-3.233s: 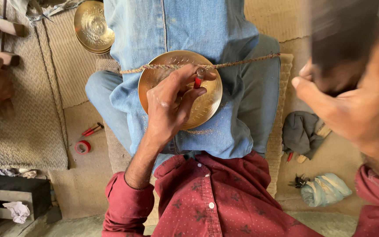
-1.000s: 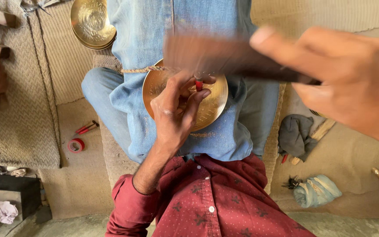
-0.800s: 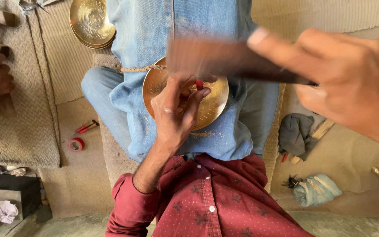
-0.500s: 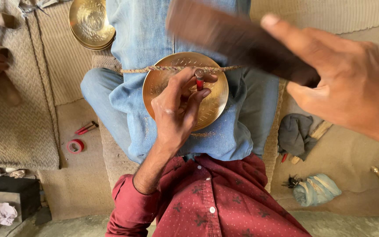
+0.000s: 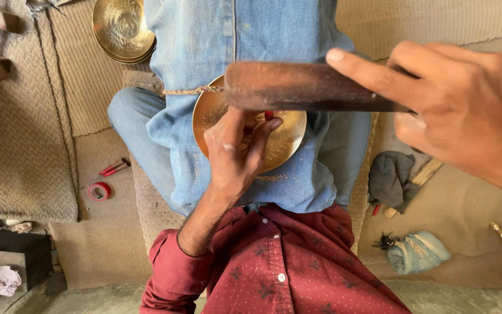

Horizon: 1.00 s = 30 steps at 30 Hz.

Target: The person sits on the floor with a brass plate held against their lap by a rope strap, and decorates its surface by hammering a red-handled punch with a wooden mallet, repositioning the punch repeatedly to strike new spots on the plate.

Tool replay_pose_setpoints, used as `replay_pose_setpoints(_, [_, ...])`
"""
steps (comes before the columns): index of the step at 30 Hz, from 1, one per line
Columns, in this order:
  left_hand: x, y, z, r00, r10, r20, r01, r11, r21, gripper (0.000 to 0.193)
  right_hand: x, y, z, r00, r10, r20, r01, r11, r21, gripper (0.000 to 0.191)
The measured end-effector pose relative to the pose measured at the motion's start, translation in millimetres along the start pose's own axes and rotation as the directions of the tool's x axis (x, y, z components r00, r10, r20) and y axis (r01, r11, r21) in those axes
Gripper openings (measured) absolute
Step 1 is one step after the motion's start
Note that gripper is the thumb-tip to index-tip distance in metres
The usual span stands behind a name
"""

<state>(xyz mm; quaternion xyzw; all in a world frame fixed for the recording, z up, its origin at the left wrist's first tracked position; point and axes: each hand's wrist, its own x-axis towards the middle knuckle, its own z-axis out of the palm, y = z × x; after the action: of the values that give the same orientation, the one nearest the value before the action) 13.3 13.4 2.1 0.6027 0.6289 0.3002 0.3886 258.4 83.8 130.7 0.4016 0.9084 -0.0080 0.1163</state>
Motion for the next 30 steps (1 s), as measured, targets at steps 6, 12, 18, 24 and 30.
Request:
replay_pose_setpoints(6, [-3.0,0.2,1.0,0.954,0.261,-0.147,-0.297,0.881,-0.368,0.041,5.3,-1.5,-10.7,0.960,0.144,-0.240,0.016,0.827,0.562,0.077])
replay_pose_setpoints(12, [-2.3,1.7,-2.0,0.977,0.192,-0.096,-0.212,0.784,-0.584,0.033,-13.7,1.9,22.9,0.979,0.153,0.136,-0.169,0.978,0.118,0.090])
replay_pose_setpoints(18, [8.4,-2.8,-33.6,0.925,0.322,0.199,-0.196,0.857,-0.476,0.041,-59.0,-43.8,112.6,0.813,0.503,-0.293,-0.034,0.543,0.839,0.058])
replay_pose_setpoints(24, [33.5,0.8,-46.7,0.719,0.524,0.458,-0.311,0.831,-0.462,0.044,-85.3,-120.9,196.1,0.502,0.840,-0.207,0.022,0.226,0.974,0.074])
replay_pose_setpoints(30, [58.7,10.1,-41.5,0.471,0.489,0.734,-0.218,0.871,-0.441,0.042,-136.3,-146.4,217.6,0.542,0.840,0.005,-0.050,0.027,0.998,0.057])
